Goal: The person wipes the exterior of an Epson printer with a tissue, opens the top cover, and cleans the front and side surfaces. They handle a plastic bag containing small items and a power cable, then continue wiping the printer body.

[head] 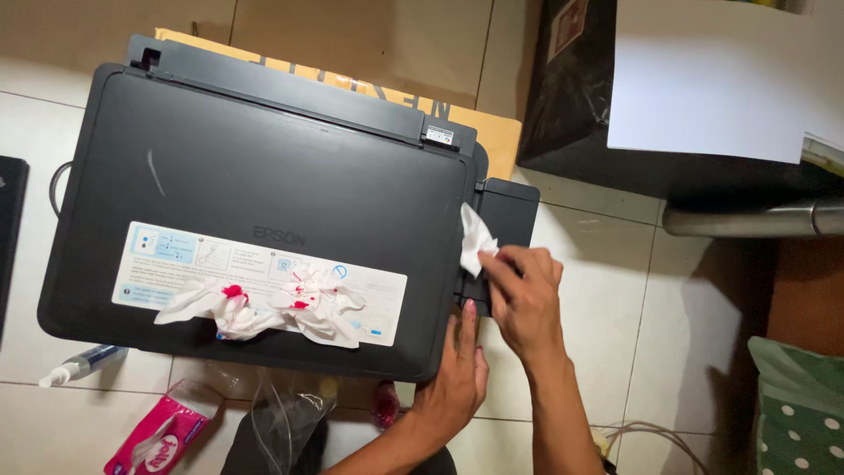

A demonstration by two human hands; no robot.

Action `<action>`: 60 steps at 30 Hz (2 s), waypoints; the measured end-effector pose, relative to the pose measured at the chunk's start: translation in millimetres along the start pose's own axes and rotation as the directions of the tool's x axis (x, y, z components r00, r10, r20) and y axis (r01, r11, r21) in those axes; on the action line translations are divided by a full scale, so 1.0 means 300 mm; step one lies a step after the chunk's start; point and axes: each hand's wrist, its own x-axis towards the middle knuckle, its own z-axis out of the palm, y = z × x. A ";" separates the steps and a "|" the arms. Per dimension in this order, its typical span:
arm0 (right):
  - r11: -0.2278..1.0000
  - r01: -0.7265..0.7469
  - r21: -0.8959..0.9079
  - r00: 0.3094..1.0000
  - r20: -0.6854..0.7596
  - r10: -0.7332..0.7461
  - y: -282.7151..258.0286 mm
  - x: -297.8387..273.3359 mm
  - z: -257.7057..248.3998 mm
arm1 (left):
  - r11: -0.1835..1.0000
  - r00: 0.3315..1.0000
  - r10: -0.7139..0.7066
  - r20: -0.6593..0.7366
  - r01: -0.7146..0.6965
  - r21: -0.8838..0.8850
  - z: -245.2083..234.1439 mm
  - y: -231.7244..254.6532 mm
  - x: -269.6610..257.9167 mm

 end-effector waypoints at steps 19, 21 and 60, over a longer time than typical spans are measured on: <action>0.985 -0.172 0.029 0.972 -0.157 0.174 -0.005 -0.091 -0.005 | 0.999 1.000 -0.010 0.006 0.010 -0.038 0.008 -0.006 0.012; 0.978 -0.202 0.046 0.965 -0.160 0.207 -0.041 -0.136 -0.014 | 0.998 0.999 -0.028 0.018 0.029 -0.053 0.003 -0.002 0.014; 0.186 -0.408 0.894 0.649 0.140 0.748 0.206 -0.367 0.237 | 0.959 0.979 -0.100 0.176 0.142 -0.245 0.049 0.003 -0.014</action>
